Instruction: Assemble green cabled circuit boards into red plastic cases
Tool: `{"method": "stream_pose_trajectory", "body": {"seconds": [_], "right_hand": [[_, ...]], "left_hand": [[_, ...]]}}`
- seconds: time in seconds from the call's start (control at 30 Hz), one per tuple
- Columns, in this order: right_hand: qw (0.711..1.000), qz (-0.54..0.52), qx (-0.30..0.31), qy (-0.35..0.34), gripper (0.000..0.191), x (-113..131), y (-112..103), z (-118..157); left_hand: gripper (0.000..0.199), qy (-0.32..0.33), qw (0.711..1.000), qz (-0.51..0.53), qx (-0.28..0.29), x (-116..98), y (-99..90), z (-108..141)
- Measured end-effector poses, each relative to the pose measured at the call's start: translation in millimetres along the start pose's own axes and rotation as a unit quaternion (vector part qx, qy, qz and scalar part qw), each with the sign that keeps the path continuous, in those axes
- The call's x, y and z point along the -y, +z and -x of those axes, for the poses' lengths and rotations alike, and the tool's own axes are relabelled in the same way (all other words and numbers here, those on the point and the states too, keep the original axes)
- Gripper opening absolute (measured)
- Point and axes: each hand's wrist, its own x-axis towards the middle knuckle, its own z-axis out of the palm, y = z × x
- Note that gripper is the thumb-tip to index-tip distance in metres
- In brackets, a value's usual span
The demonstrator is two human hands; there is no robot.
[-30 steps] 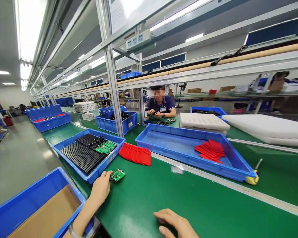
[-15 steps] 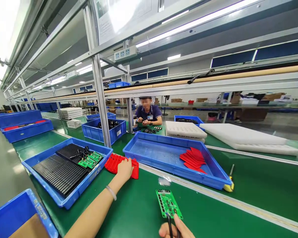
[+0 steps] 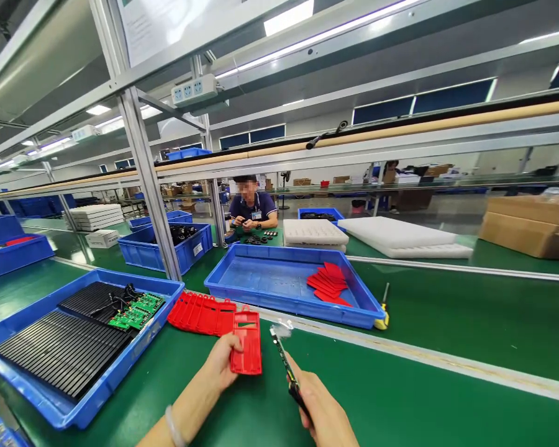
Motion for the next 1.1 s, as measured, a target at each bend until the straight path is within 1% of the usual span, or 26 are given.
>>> {"method": "stream_pose_trajectory", "body": {"seconds": [0.03, 0.07, 0.1, 0.13, 0.17, 0.2, 0.23, 0.3, 0.33, 0.4, 0.5, 0.57, 0.7, 0.77, 0.8, 0.83, 0.87, 0.9, 0.97, 1.0, 1.03, 1.07, 1.1], "right_hand": [[0.998, 0.048, -0.011, -0.044, 0.059, -2, 1, 0], [0.992, 0.092, -0.020, -0.085, 0.054, -4, 2, 1], [0.984, 0.131, -0.026, -0.117, 0.051, -7, 3, 2], [0.976, 0.166, -0.030, -0.138, 0.050, -11, 4, 2], [0.968, 0.198, -0.033, -0.152, 0.049, -15, 5, 3], [0.959, 0.228, -0.039, -0.165, 0.048, -19, 6, 3], [0.948, 0.255, -0.047, -0.182, 0.047, -23, 8, 4], [0.923, 0.306, -0.055, -0.226, 0.046, -30, 12, 6], [0.910, 0.328, -0.061, -0.248, 0.046, -32, 15, 7], [0.885, 0.360, -0.079, -0.284, 0.045, -35, 21, 9], [0.863, 0.378, -0.105, -0.319, 0.044, -37, 30, 11], [0.855, 0.388, -0.105, -0.327, 0.044, -38, 34, 12], [0.841, 0.420, -0.076, -0.333, 0.045, -41, 38, 14], [0.844, 0.424, -0.072, -0.321, 0.044, -42, 39, 15], [0.852, 0.416, -0.068, -0.311, 0.043, -41, 39, 16], [0.866, 0.398, -0.058, -0.298, 0.042, -40, 38, 16], [0.886, 0.367, -0.042, -0.278, 0.042, -38, 37, 16], [0.914, 0.322, -0.023, -0.247, 0.044, -35, 35, 15], [0.968, 0.198, 0.019, -0.154, 0.047, -29, 29, 11], [0.985, 0.132, 0.044, -0.103, 0.048, -27, 26, 9], [0.993, 0.071, 0.075, -0.058, 0.049, -25, 24, 6], [0.993, 0.018, 0.112, -0.026, 0.049, -24, 23, 4], [0.989, -0.027, 0.146, -0.010, 0.049, -24, 22, 2]], "left_hand": [[0.051, 0.000, 0.998, 0.065, 0.016, 2, 9.9, 9], [0.061, 0.000, 0.988, 0.150, 0.033, 4, 18.5, 18], [0.069, -0.001, 0.967, 0.248, 0.051, 5, 25.6, 27], [0.075, -0.002, 0.935, 0.348, 0.070, 6, 31.2, 35], [0.078, -0.004, 0.896, 0.436, 0.087, 7, 35.4, 42], [0.076, -0.008, 0.859, 0.502, 0.100, 7, 38.4, 48], [0.071, -0.011, 0.834, 0.540, 0.108, 8, 40.4, 53], [0.055, -0.015, 0.802, 0.586, 0.109, 9, 42.8, 60], [0.047, -0.014, 0.793, 0.600, 0.107, 9, 43.6, 62], [0.039, -0.004, 0.787, 0.609, 0.100, 9, 44.9, 65], [0.037, 0.009, 0.797, 0.599, 0.080, 7, 47.1, 69], [0.038, 0.008, 0.805, 0.590, 0.062, 4, 48.6, 71], [0.038, 0.001, 0.821, 0.570, 0.023, 2, 51.2, 73], [0.040, -0.007, 0.826, 0.564, 0.011, 3, 51.6, 72], [0.042, -0.011, 0.826, 0.564, 0.007, 3, 51.5, 71], [0.046, -0.015, 0.824, 0.566, 0.006, 3, 51.0, 70], [0.050, -0.018, 0.822, 0.569, 0.008, 2, 50.2, 69], [0.053, -0.021, 0.820, 0.572, 0.011, 2, 49.3, 69], [0.059, -0.028, 0.818, 0.574, 0.033, 1, 47.5, 69], [0.061, -0.032, 0.818, 0.573, 0.048, 0, 46.9, 69], [0.062, -0.035, 0.818, 0.571, 0.063, 0, 46.8, 70], [0.064, -0.039, 0.818, 0.568, 0.079, 1, 47.0, 71], [0.065, -0.042, 0.819, 0.565, 0.095, 1, 47.4, 72]]}}
